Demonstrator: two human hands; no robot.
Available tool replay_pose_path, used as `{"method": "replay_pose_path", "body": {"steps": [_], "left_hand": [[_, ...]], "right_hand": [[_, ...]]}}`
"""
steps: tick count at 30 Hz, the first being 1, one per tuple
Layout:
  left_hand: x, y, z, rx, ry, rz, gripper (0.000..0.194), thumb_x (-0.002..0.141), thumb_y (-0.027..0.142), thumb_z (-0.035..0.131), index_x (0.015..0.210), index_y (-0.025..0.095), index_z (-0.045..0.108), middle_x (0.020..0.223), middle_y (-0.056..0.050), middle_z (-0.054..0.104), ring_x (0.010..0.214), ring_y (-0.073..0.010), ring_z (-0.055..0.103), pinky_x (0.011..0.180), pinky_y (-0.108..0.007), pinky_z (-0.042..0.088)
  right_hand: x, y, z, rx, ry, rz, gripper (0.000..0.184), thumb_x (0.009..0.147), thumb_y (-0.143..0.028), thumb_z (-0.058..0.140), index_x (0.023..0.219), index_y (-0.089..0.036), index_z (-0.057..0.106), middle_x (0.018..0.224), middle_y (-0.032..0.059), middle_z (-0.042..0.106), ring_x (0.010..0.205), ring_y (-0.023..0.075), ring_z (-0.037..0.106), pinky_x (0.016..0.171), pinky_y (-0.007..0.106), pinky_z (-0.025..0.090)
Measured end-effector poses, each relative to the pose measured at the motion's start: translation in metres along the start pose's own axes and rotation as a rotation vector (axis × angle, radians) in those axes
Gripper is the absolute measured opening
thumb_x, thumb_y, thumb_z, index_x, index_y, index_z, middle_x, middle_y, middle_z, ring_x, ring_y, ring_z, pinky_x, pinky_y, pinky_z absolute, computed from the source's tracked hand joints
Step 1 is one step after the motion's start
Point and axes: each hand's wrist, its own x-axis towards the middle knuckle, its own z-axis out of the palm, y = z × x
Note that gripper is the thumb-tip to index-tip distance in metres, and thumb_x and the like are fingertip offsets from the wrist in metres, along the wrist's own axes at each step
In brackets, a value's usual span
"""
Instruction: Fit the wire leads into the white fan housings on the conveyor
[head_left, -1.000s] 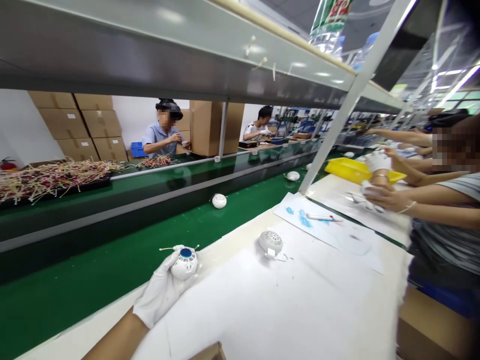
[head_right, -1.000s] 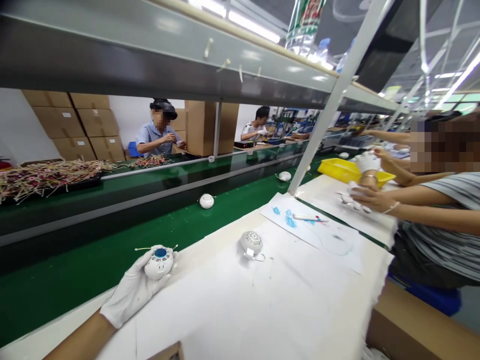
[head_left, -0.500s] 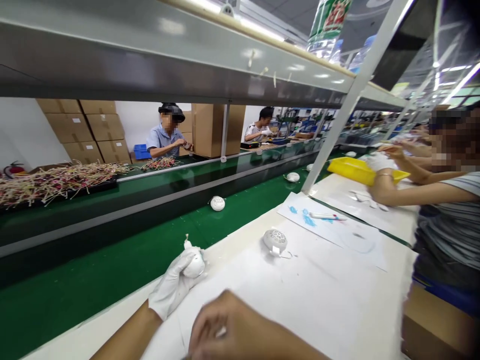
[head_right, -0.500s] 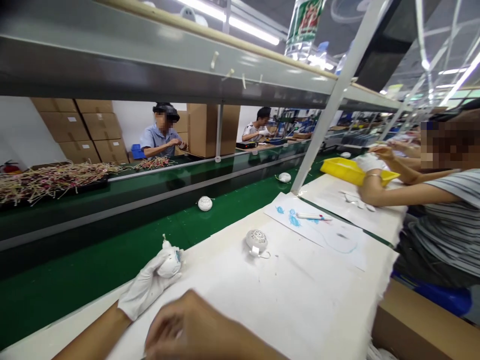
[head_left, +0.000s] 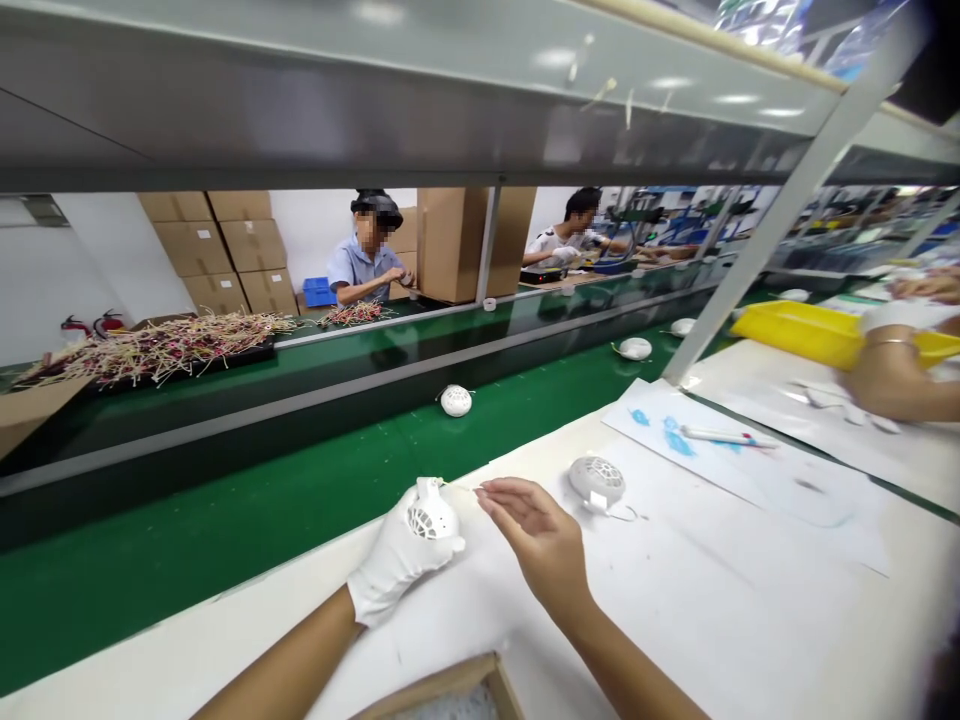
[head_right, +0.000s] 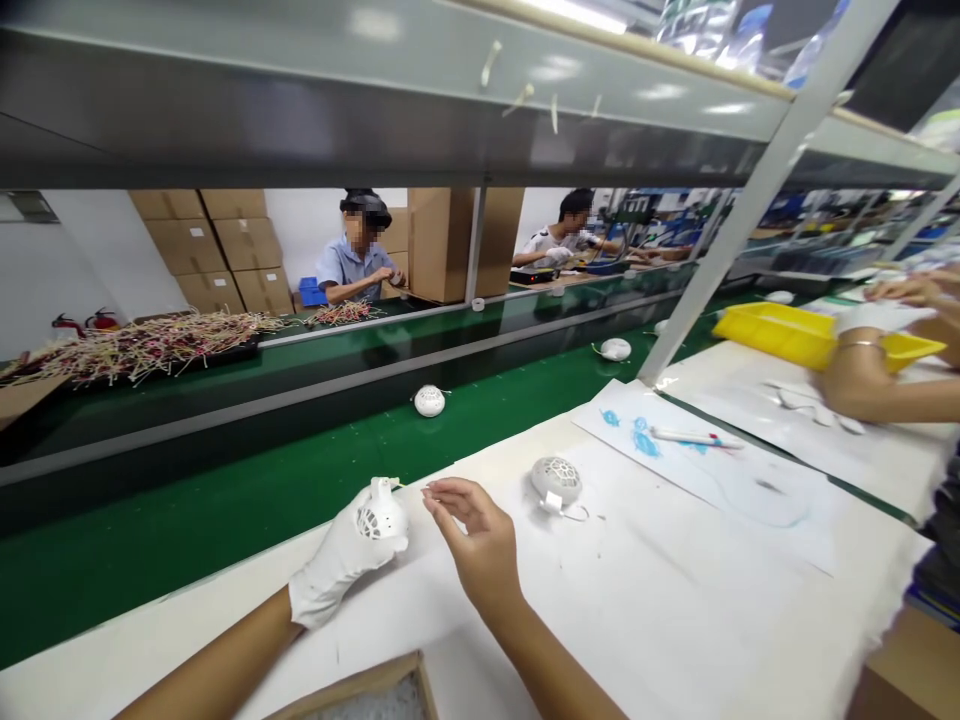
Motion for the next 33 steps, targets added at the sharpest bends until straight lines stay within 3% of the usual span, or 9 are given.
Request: {"method": "replay_pose_path", "body": {"steps": [2, 6, 8, 24, 33], "left_hand": [[0.000, -0.003, -0.002, 0.049, 0.005, 0.017, 0.050, 0.057, 0.016, 0.072, 0.103, 0.017, 0.054, 0.104, -0.010, 0.057, 0.099, -0.0238, 0.051, 0.087, -0.032, 0.039], [-0.006, -0.002, -0.007, 0.124, -0.003, 0.025, 0.031, 0.079, 0.027, 0.054, 0.107, 0.014, 0.050, 0.108, -0.009, 0.052, 0.093, -0.0187, 0.053, 0.080, -0.037, 0.044], [-0.008, -0.001, -0.008, 0.154, -0.015, 0.018, 0.030, 0.083, 0.030, 0.048, 0.108, 0.014, 0.049, 0.108, -0.008, 0.051, 0.091, -0.0179, 0.053, 0.077, -0.038, 0.046], [-0.018, -0.002, -0.006, 0.290, -0.107, -0.022, 0.030, 0.082, 0.032, 0.048, 0.107, 0.014, 0.050, 0.106, -0.007, 0.051, 0.090, -0.0183, 0.053, 0.076, -0.037, 0.046], [-0.022, -0.004, -0.009, 0.336, -0.157, -0.007, 0.031, 0.082, 0.032, 0.048, 0.107, 0.013, 0.049, 0.106, -0.007, 0.052, 0.090, -0.0187, 0.053, 0.075, -0.037, 0.046]], "right_hand": [[0.000, 0.000, 0.000, -0.034, -0.004, -0.015, 0.013, 0.070, -0.025, 0.063, 0.080, -0.019, 0.060, 0.081, 0.0060, 0.066, 0.081, 0.0218, 0.063, 0.077, 0.038, 0.053], [-0.002, 0.002, 0.001, -0.081, -0.016, -0.015, 0.011, 0.070, -0.025, 0.063, 0.080, -0.019, 0.061, 0.081, 0.0053, 0.068, 0.080, 0.0216, 0.063, 0.076, 0.037, 0.053], [-0.003, 0.003, 0.001, -0.088, -0.021, -0.023, 0.011, 0.071, -0.025, 0.062, 0.080, -0.019, 0.062, 0.081, 0.0049, 0.068, 0.080, 0.0213, 0.063, 0.075, 0.037, 0.053], [-0.009, 0.007, 0.009, -0.130, -0.031, 0.002, 0.006, 0.069, -0.025, 0.063, 0.073, -0.020, 0.062, 0.074, 0.0028, 0.069, 0.073, 0.0197, 0.064, 0.067, 0.032, 0.054], [-0.013, 0.020, 0.014, -0.057, 0.042, -0.147, 0.007, 0.066, -0.016, 0.065, 0.067, -0.022, 0.064, 0.068, 0.0003, 0.069, 0.072, 0.0211, 0.066, 0.068, 0.034, 0.055]]}}
